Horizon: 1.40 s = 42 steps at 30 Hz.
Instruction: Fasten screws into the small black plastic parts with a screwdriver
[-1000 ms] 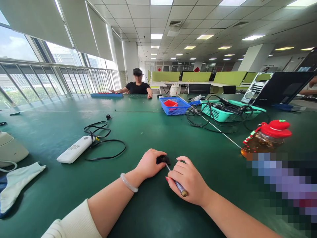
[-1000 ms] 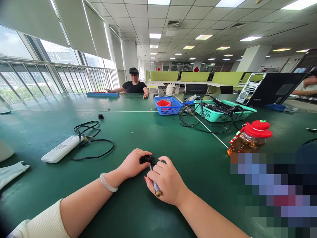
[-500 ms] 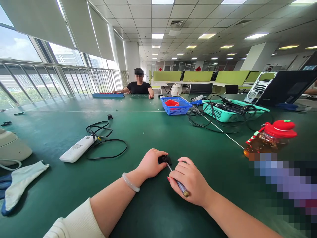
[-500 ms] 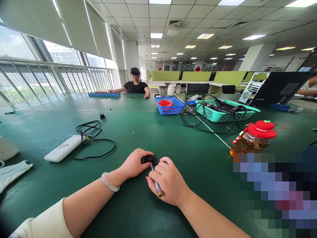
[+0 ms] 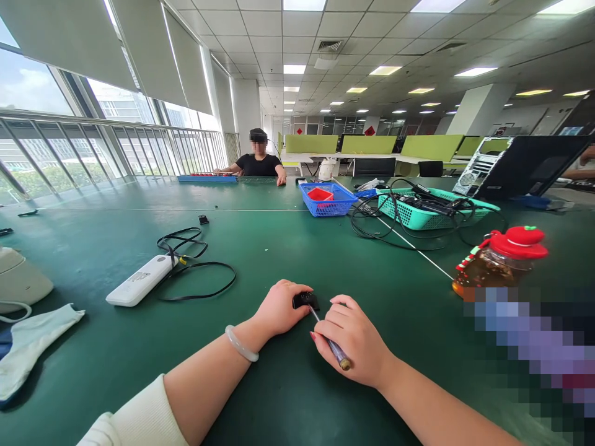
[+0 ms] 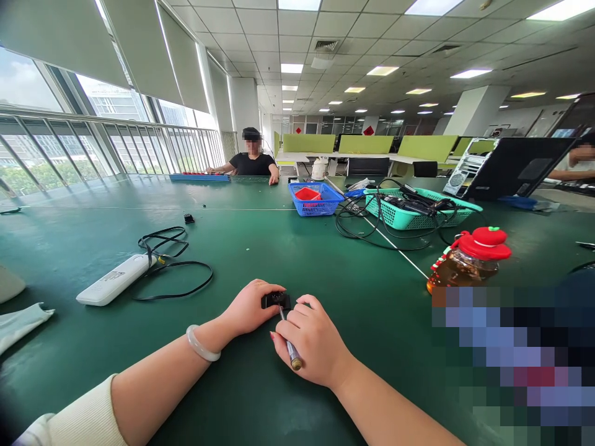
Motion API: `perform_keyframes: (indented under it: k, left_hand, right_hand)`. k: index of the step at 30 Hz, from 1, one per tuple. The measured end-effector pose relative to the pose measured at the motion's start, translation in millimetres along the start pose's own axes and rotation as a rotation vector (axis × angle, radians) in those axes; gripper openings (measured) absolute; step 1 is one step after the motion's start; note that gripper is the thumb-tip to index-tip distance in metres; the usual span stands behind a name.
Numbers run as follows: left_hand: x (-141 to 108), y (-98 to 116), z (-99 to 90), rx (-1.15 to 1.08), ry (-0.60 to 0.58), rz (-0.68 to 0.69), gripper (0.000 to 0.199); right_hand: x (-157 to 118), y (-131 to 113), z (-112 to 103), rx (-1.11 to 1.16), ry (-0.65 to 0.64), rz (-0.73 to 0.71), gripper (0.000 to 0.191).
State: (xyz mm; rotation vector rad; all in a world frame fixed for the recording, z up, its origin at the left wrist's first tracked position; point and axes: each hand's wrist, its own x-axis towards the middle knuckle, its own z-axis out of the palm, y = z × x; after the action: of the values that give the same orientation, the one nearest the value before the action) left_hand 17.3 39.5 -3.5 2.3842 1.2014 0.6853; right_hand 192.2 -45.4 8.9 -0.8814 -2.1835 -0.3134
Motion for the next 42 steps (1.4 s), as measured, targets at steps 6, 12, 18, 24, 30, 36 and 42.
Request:
perform_keyframes:
  k: [6,12,18,24,30,36,42]
  left_hand:
    - [-0.6,1.3,-1.3,0.003,0.000,-0.002,0.036]
    - [-0.6,0.8,-0.4,0.004,0.002,-0.014,0.037]
    - [-0.6,-0.1,-0.7,-0.001,-0.001,0.005,0.038]
    - [-0.5,0.3,-0.6,-0.014,-0.010,-0.009,0.038]
    - [-0.1,-1.6,0.2,-0.019,-0.004,-0.022,0.039]
    - [-0.6,-1.5,0.2,-0.014,-0.002,-0.017,0.039]
    - [-0.3,-1.1,-0.2,-0.015,-0.009,-0.025,0.040]
  right_hand:
    - [0.4,0.1,-0.2,0.007,-0.002,-0.005,0.020]
    - [-0.2,0.8,0.6,0.016,0.005,-0.014,0.021]
    - [0.7,0.3,-0.2,0.019,0.003,-0.017,0.020]
    - [1.2,0.4,0.1,0.026,0.010,-0.009,0.020]
    - [0.7,0.4,0.7,0.033,0.018,-0.012,0.020]
    - [0.6,0.7,0.8,0.028,0.016,-0.009,0.021]
    - [0.5,0.9,0.5,0.017,0.015,-0.006,0.021]
